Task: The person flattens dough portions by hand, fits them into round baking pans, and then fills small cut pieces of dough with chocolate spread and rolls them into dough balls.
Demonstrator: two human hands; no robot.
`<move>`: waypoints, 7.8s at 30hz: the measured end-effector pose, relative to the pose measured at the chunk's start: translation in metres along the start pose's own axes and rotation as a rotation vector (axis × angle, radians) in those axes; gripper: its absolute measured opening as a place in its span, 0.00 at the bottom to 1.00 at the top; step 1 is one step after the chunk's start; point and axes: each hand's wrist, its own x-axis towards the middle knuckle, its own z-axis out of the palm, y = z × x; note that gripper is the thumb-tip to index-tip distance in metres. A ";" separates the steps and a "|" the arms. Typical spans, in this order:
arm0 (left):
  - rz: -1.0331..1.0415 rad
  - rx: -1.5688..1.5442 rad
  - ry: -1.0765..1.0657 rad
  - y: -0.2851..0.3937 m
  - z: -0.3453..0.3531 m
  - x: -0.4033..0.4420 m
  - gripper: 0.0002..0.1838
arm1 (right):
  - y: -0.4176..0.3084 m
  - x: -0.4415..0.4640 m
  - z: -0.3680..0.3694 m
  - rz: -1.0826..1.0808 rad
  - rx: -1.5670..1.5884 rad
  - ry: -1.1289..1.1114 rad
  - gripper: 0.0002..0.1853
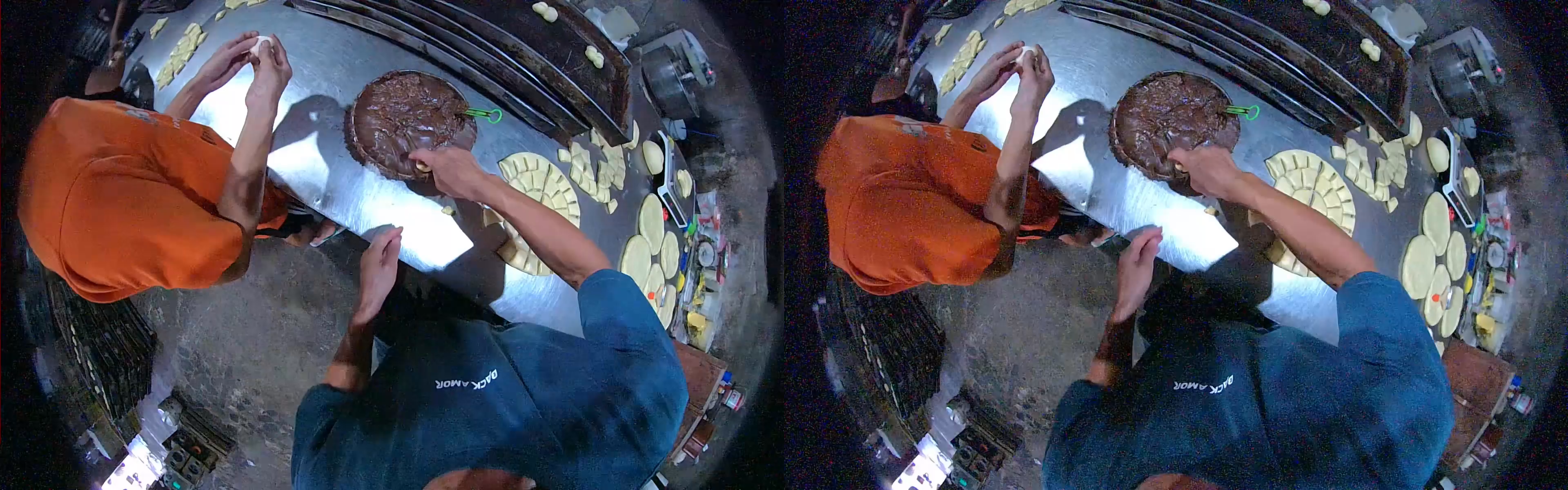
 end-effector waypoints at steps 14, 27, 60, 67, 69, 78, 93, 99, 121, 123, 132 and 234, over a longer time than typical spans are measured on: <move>-0.282 -0.894 0.043 0.073 0.073 0.007 0.16 | -0.010 -0.129 -0.011 0.336 2.126 -0.097 0.24; -0.364 -0.493 0.091 0.015 0.056 -0.068 0.17 | 0.027 -0.029 0.020 -0.363 0.116 0.517 0.20; -0.323 -0.999 -0.030 0.073 0.146 -0.048 0.10 | 0.025 -0.242 0.010 0.471 1.957 0.367 0.14; -0.214 -0.708 0.004 0.116 0.180 -0.075 0.14 | -0.008 -0.289 0.019 0.052 0.242 0.879 0.17; -0.165 -0.595 -0.030 0.124 0.172 -0.076 0.13 | -0.009 -0.295 0.018 0.048 0.314 0.847 0.16; -0.191 -0.828 -0.328 0.097 0.134 -0.029 0.12 | -0.016 -0.264 -0.022 0.126 0.712 0.540 0.07; -0.347 -0.874 -0.451 0.074 0.100 0.024 0.16 | -0.029 -0.205 -0.019 0.197 0.240 0.506 0.09; -0.424 -0.880 -0.603 0.098 0.122 0.012 0.18 | 0.002 -0.238 -0.003 0.266 0.452 0.602 0.07; -0.344 -0.905 -0.312 0.122 0.182 -0.068 0.22 | -0.016 -0.321 -0.005 0.093 0.253 0.945 0.07; -0.374 -0.874 -0.316 0.127 0.175 -0.065 0.21 | -0.012 -0.313 -0.001 0.122 0.227 0.913 0.06; -0.433 -0.600 -0.776 0.110 0.194 -0.025 0.21 | 0.003 -0.324 0.005 0.249 0.117 0.891 0.08; 0.082 0.134 0.002 0.027 0.051 -0.032 0.16 | 0.015 0.004 0.007 -0.394 -0.175 0.248 0.23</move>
